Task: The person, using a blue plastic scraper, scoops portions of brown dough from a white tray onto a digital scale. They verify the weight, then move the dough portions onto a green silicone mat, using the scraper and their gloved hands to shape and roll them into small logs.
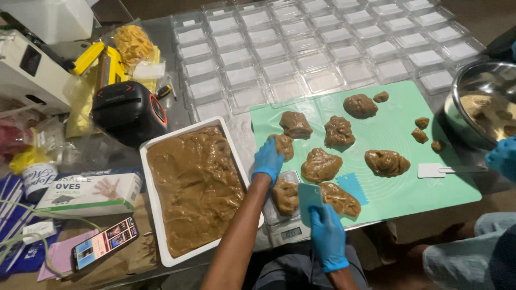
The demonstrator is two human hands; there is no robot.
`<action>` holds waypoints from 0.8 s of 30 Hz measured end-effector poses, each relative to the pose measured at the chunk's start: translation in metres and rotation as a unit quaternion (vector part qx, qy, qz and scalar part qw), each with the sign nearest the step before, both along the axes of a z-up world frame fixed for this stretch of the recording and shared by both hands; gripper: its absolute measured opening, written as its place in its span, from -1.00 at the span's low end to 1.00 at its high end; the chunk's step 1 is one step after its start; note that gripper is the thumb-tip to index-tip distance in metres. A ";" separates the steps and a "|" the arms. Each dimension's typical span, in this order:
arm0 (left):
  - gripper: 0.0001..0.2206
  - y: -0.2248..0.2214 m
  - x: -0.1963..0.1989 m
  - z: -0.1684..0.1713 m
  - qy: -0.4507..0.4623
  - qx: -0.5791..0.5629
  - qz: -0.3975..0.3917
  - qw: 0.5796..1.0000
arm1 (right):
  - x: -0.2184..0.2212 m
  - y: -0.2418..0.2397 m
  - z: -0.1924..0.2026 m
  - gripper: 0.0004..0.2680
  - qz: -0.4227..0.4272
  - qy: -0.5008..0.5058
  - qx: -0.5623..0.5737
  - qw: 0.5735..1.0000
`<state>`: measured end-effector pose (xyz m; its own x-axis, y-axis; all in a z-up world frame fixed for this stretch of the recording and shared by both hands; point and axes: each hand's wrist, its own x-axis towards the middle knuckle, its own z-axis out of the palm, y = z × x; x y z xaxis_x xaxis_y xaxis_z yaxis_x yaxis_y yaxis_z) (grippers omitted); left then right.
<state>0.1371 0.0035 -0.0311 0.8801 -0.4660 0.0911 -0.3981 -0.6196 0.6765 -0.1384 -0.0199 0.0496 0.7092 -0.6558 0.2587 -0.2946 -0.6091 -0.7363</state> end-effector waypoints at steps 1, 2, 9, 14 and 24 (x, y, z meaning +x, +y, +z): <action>-0.28 -0.002 -0.002 -0.009 -0.005 0.018 -0.007 1.000 | -0.011 -0.004 0.001 -0.89 -0.014 0.012 0.011 1.000; -0.26 -0.002 -0.001 -0.013 0.013 0.030 -0.012 0.999 | -0.021 -0.010 0.002 -0.88 -0.019 0.032 0.007 0.999; -0.29 0.040 -0.003 0.019 0.015 -0.084 0.031 0.996 | -0.069 -0.027 -0.016 -0.81 -0.083 0.067 0.083 0.991; -0.52 0.096 -0.037 0.054 0.032 -0.199 0.024 0.979 | -0.090 -0.037 -0.029 -0.79 -0.106 0.101 0.130 0.981; -0.72 0.137 -0.091 0.062 0.067 -0.171 -0.003 0.983 | -0.105 -0.041 -0.033 -0.77 -0.091 0.072 0.220 0.969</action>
<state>0.0466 0.1408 0.0305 0.8924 -0.4331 0.1269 -0.2939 -0.3442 0.8917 -0.2432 -0.0605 0.0167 0.5791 -0.7978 -0.1678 -0.4874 -0.1738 -0.8557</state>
